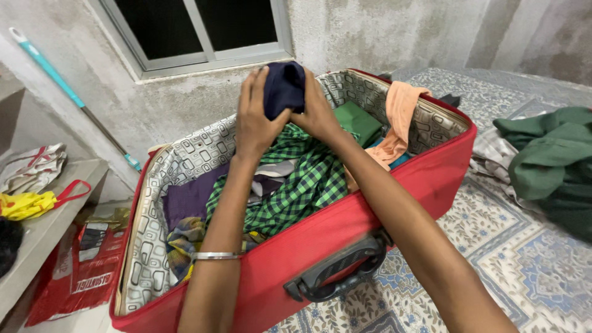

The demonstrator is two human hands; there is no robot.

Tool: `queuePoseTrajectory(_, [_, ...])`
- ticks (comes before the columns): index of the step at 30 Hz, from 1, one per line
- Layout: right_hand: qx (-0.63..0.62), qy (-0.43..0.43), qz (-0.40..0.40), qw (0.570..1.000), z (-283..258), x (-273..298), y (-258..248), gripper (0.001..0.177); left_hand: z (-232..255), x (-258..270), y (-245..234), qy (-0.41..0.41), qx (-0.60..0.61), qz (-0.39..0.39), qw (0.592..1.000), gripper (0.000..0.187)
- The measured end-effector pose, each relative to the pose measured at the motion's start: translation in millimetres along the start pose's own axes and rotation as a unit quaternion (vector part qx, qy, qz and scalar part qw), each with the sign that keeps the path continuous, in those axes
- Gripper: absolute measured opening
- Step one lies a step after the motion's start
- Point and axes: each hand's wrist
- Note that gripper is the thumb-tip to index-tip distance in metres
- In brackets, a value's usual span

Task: The person folds several items of clothing by hand and places them inside a red suitcase on a bed, shifting other garments to make room.

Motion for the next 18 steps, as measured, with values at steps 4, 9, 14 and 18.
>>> queuePoseTrajectory(4, [-0.026,0.039,0.080,0.996,0,-4,3,0.088,9,-6,-10,0.032,0.058,0.032,0.997,0.094])
queuePoseTrajectory(9, [-0.244,0.144,0.121,0.951,-13,-14,-6,0.054,21,-12,-9,0.031,-0.026,0.001,0.999,0.081])
queuePoseTrajectory(14, [-0.367,0.300,0.066,0.878,-14,-16,-10,0.059,25,-10,-13,0.065,-0.067,-0.008,0.996,0.088])
queuePoseTrajectory(18, [-0.543,0.318,0.064,0.774,3,-19,-11,0.076,27,-11,-13,0.090,-0.046,-0.034,0.994,0.109])
Point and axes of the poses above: each hand's wrist, its own x-axis away from the middle knuckle, its own y-axis out of the palm, z = x × y, and after that the axes turned 7 degrees about -z, right-handed
